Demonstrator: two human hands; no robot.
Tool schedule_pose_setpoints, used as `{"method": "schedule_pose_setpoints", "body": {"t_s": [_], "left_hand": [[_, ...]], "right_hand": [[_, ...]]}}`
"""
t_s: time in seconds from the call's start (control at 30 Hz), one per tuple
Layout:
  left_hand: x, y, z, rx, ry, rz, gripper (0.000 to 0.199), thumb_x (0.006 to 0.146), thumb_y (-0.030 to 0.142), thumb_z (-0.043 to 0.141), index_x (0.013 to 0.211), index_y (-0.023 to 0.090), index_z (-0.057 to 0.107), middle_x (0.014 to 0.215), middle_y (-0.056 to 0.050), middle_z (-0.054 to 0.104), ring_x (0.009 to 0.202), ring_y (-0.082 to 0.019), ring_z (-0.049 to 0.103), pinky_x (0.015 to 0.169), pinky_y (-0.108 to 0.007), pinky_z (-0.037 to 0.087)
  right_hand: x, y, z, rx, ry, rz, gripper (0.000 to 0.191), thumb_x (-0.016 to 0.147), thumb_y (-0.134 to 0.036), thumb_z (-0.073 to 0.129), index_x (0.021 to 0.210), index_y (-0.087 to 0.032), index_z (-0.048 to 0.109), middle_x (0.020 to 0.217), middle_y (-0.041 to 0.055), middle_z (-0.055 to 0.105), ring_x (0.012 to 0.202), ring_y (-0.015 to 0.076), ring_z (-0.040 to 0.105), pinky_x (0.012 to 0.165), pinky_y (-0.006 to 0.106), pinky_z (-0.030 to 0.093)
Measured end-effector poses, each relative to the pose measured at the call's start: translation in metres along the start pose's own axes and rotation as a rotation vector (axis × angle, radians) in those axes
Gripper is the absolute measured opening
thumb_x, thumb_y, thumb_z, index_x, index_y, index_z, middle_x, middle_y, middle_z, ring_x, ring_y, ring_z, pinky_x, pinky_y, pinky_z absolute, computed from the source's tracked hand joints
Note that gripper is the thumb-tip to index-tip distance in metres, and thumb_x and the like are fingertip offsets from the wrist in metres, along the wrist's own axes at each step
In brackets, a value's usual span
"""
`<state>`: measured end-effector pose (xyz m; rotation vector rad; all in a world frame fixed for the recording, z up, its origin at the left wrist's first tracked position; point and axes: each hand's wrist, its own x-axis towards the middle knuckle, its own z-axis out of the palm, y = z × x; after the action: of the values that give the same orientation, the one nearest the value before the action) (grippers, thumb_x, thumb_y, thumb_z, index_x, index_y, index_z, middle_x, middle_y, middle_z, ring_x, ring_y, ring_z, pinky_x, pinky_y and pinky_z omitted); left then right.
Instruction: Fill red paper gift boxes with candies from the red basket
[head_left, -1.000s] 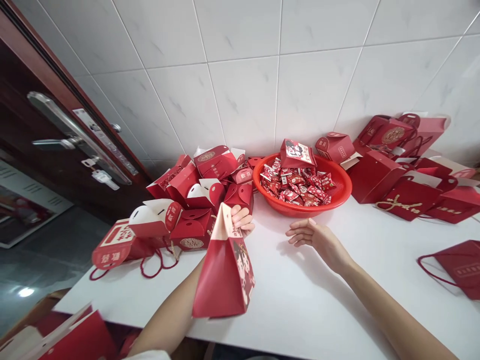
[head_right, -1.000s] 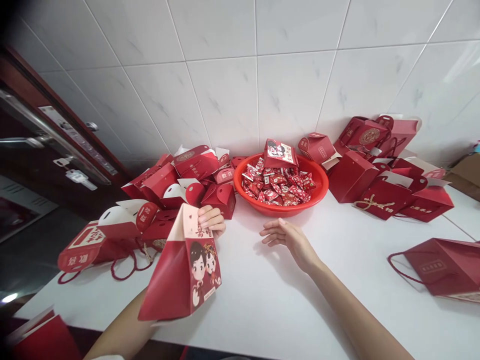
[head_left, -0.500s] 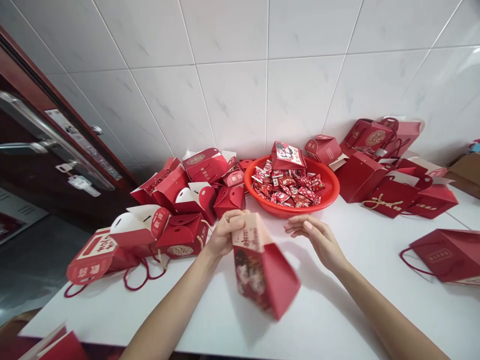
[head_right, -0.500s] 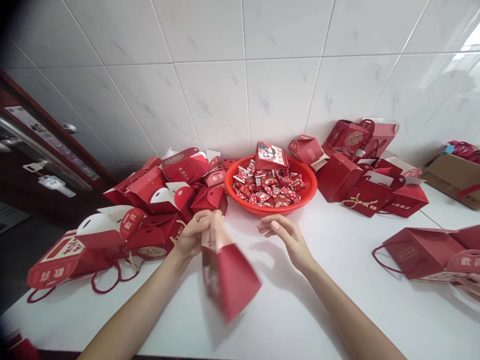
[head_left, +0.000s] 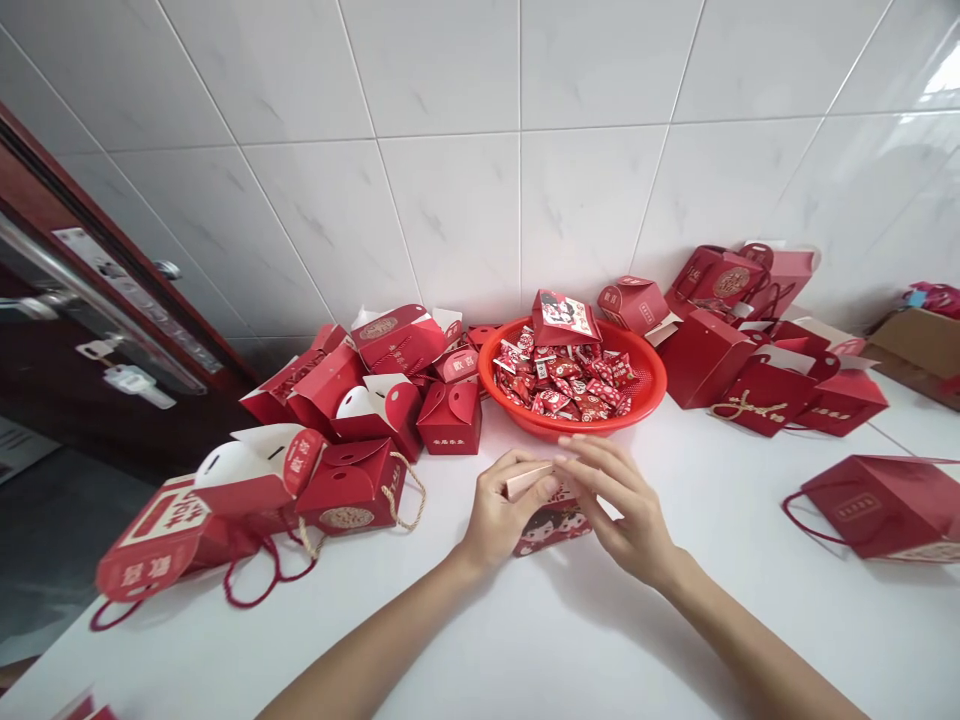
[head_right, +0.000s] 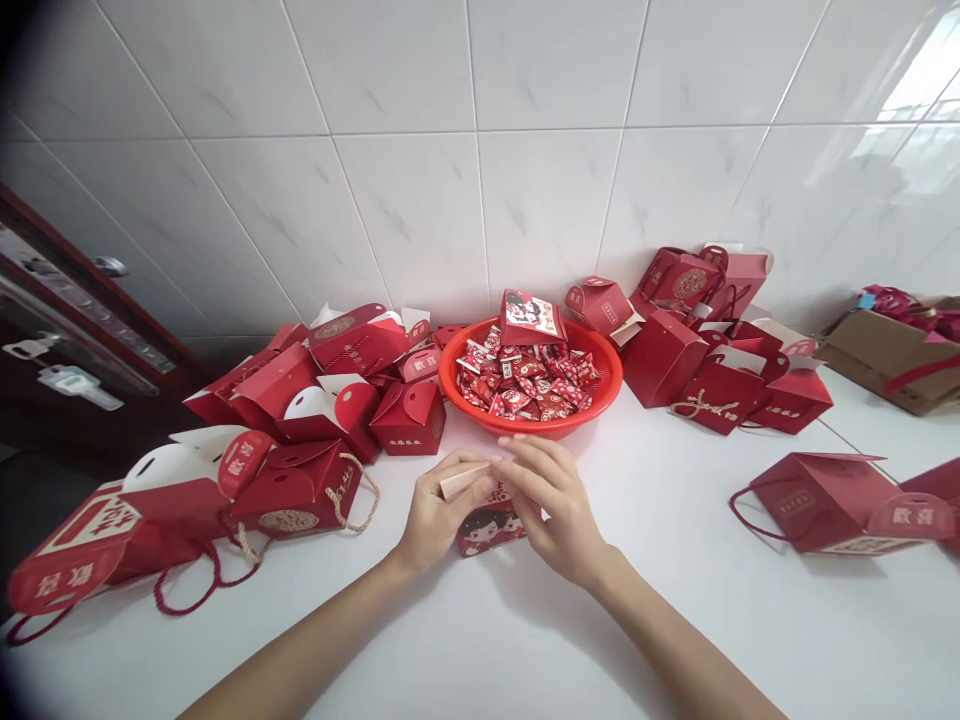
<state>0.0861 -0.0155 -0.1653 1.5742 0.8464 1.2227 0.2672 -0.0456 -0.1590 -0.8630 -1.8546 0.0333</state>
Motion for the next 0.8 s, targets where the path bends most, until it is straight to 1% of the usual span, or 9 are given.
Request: {"method": "schedule_pose_setpoints", "body": {"t_s": [0.07, 0.17, 0.3, 0.37, 0.43, 0.5, 0.63, 0.73, 0.8], "left_hand": [[0.000, -0.006, 0.000, -0.036, -0.023, -0.045, 0.027, 0.087, 0.041, 0.073, 0.093, 0.015, 0.078, 0.092, -0.006, 0.069, 0.085, -0.020, 0.068, 0.078, -0.030, 0.054], [-0.004, -0.018, 0.002, -0.089, -0.096, -0.119, 0.037, 0.083, 0.043, 0.078, 0.106, 0.015, 0.072, 0.101, -0.008, 0.070, 0.095, -0.023, 0.068, 0.084, -0.033, 0.054], [-0.013, -0.033, 0.014, -0.241, -0.216, -0.202, 0.060, 0.079, 0.042, 0.082, 0.129, 0.019, 0.056, 0.115, -0.009, 0.070, 0.105, -0.025, 0.067, 0.091, -0.038, 0.055], [-0.017, -0.040, 0.021, -0.250, -0.239, -0.214, 0.073, 0.078, 0.041, 0.083, 0.138, 0.022, 0.046, 0.126, -0.011, 0.067, 0.115, -0.027, 0.065, 0.098, -0.042, 0.054], [-0.019, -0.045, 0.024, -0.160, -0.236, -0.200, 0.085, 0.074, 0.039, 0.086, 0.144, 0.022, 0.041, 0.139, -0.014, 0.060, 0.129, -0.031, 0.058, 0.109, -0.047, 0.048], [-0.020, -0.048, 0.024, -0.025, -0.237, -0.182, 0.091, 0.071, 0.035, 0.087, 0.147, 0.021, 0.039, 0.148, -0.017, 0.052, 0.139, -0.034, 0.049, 0.116, -0.050, 0.040], [-0.020, -0.049, 0.019, 0.123, -0.261, -0.179, 0.081, 0.075, 0.030, 0.080, 0.145, 0.020, 0.040, 0.152, -0.018, 0.048, 0.142, -0.034, 0.046, 0.119, -0.053, 0.036], [-0.021, -0.046, 0.019, 0.148, -0.255, -0.186, 0.071, 0.078, 0.027, 0.076, 0.141, 0.021, 0.044, 0.149, -0.016, 0.051, 0.138, -0.033, 0.050, 0.116, -0.052, 0.040], [-0.021, -0.044, 0.020, 0.159, -0.266, -0.192, 0.067, 0.079, 0.025, 0.074, 0.140, 0.022, 0.047, 0.148, -0.015, 0.053, 0.137, -0.032, 0.052, 0.114, -0.052, 0.042]], "right_hand": [[0.002, 0.001, 0.000, 0.001, -0.024, -0.016, 0.052, 0.095, -0.002, 0.053, 0.137, -0.031, 0.061, 0.116, 0.0082, 0.071, 0.109, 0.0233, 0.067, 0.090, 0.039, 0.056], [0.003, 0.003, 0.000, 0.023, -0.016, 0.033, 0.040, 0.095, -0.005, 0.054, 0.126, -0.028, 0.063, 0.107, 0.0073, 0.070, 0.097, 0.0212, 0.067, 0.081, 0.036, 0.056], [0.005, 0.006, -0.008, 0.080, -0.010, 0.166, 0.018, 0.096, -0.012, 0.058, 0.108, -0.023, 0.064, 0.093, 0.0052, 0.069, 0.083, 0.0187, 0.066, 0.071, 0.031, 0.055], [0.009, 0.011, -0.020, 0.119, -0.077, 0.236, 0.014, 0.097, -0.016, 0.058, 0.107, -0.023, 0.065, 0.089, 0.0039, 0.070, 0.077, 0.0171, 0.066, 0.067, 0.028, 0.055], [0.013, 0.020, -0.037, 0.150, -0.191, 0.277, 0.015, 0.097, -0.020, 0.059, 0.109, -0.023, 0.068, 0.090, 0.0041, 0.072, 0.076, 0.0165, 0.067, 0.066, 0.027, 0.055], [0.016, 0.031, -0.059, 0.126, -0.249, 0.273, 0.014, 0.096, -0.021, 0.058, 0.101, -0.022, 0.071, 0.091, 0.0046, 0.073, 0.077, 0.0169, 0.067, 0.065, 0.026, 0.054], [0.012, 0.057, -0.111, -0.127, -0.149, 0.369, 0.025, 0.092, -0.022, 0.051, 0.098, -0.021, 0.074, 0.089, 0.0077, 0.072, 0.073, 0.0197, 0.066, 0.060, 0.029, 0.051], [0.001, 0.069, -0.149, -0.356, -0.087, 0.527, 0.028, 0.084, -0.022, 0.050, 0.095, -0.020, 0.075, 0.095, 0.0105, 0.074, 0.087, 0.0251, 0.069, 0.072, 0.034, 0.055], [-0.011, 0.070, -0.170, -0.545, -0.023, 0.617, 0.031, 0.081, -0.024, 0.048, 0.096, -0.019, 0.076, 0.095, 0.0109, 0.075, 0.084, 0.0248, 0.070, 0.073, 0.034, 0.055]]}}
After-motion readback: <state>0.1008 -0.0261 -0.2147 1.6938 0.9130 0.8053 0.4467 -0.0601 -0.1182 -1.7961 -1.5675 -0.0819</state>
